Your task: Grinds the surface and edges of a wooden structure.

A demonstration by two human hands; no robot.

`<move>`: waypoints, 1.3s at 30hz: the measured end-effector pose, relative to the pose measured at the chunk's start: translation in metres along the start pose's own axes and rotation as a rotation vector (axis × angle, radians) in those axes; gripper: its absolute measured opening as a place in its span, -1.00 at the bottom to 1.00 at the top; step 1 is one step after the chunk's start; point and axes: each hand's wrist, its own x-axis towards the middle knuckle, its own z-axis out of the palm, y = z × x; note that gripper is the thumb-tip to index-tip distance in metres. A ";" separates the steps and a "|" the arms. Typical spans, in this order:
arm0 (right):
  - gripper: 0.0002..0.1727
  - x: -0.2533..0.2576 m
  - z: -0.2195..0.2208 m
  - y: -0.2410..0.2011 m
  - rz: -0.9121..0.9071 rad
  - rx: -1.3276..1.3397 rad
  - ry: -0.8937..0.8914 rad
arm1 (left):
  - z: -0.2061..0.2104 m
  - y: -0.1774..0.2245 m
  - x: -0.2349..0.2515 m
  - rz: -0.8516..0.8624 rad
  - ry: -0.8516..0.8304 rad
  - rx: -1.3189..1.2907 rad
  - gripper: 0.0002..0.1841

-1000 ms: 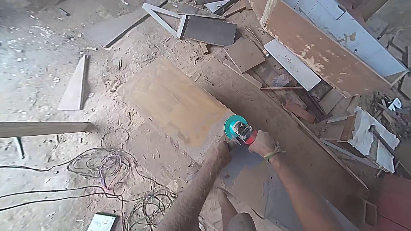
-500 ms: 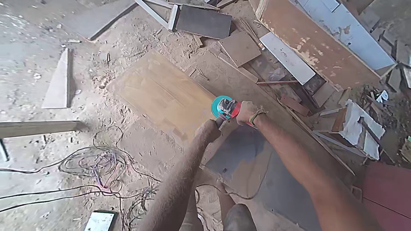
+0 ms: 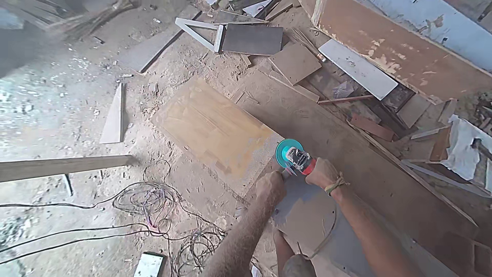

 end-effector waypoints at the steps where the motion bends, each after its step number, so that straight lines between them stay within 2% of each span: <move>1: -0.27 0.001 0.004 0.005 0.000 0.014 -0.003 | 0.004 0.003 -0.001 -0.008 0.000 0.008 -0.63; 13: -0.15 0.008 0.038 0.060 0.128 0.158 0.029 | 0.030 0.034 0.000 0.041 -0.037 0.052 -0.65; 15: -0.14 0.008 0.037 0.057 0.144 0.168 0.027 | 0.027 0.032 0.000 0.053 -0.037 0.046 -0.66; 25: -0.25 -0.003 -0.030 -0.070 -0.006 -0.133 0.000 | -0.030 -0.045 0.011 0.071 -0.044 -0.168 -0.65; 30: -0.30 0.004 -0.055 -0.115 -0.029 -0.263 -0.022 | -0.054 -0.062 0.022 0.079 -0.064 -0.240 -0.67; 35: -0.32 0.018 -0.079 -0.162 -0.056 -0.259 -0.018 | -0.087 -0.083 0.048 0.093 -0.003 -0.275 -0.67; 39: -0.52 0.036 -0.087 -0.196 -0.143 -0.192 -0.001 | -0.115 -0.104 0.083 0.083 0.048 -0.311 -0.71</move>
